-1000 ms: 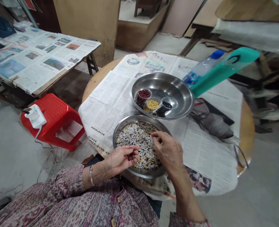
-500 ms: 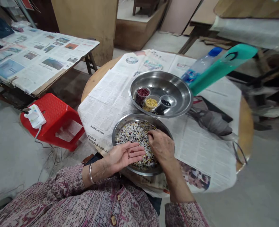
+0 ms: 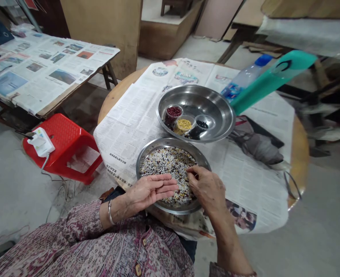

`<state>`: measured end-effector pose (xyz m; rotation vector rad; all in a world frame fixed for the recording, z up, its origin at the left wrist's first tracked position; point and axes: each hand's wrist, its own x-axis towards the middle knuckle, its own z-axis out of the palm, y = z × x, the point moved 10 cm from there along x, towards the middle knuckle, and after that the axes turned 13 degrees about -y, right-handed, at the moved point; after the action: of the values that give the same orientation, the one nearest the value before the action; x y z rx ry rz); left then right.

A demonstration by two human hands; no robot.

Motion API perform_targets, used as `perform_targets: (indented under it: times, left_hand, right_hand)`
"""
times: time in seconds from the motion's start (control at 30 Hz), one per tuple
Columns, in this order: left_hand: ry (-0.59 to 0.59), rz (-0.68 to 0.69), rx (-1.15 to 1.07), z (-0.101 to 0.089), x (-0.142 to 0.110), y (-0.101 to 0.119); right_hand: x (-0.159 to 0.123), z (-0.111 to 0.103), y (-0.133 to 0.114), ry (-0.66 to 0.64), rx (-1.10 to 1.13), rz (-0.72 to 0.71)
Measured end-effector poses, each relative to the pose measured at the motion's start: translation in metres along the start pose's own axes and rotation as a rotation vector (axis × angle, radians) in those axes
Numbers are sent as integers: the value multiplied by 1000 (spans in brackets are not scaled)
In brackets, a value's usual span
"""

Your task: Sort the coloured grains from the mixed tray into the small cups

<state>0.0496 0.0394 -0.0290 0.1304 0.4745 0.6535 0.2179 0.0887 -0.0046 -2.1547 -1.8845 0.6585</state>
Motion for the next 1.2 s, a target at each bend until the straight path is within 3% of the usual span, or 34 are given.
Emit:
perform_targets:
  times: [0.17, 0.33, 0.47, 0.63, 0.8, 0.87, 0.97, 1.2]
  left_hand:
    - [39, 9, 5, -2, -2, 0]
    - [64, 18, 12, -4, -3, 0]
    - [61, 11, 3, -4, -3, 1]
    - [116, 0, -18, -5, -3, 0]
    - [151, 9, -55, -6, 1, -3]
    - [157, 37, -67, -6, -1, -1]
    - [132, 9, -77, -4, -5, -3]
    - [118, -57, -92, -4, -13, -4]
  right_hand:
    - [9, -3, -23, 32, -8, -118]
    - [25, 11, -50, 19, -167, -210]
    - [26, 12, -48, 22, -193, -203]
    - [8, -11, -39, 43, 21, -177]
    - [-8, -2, -69, -293, 369, -354]
    - [-2, 1, -71, -293, 385, -326]
    - [18, 8, -74, -201, 335, -305]
    - [35, 47, -119, -223, -78, -550]
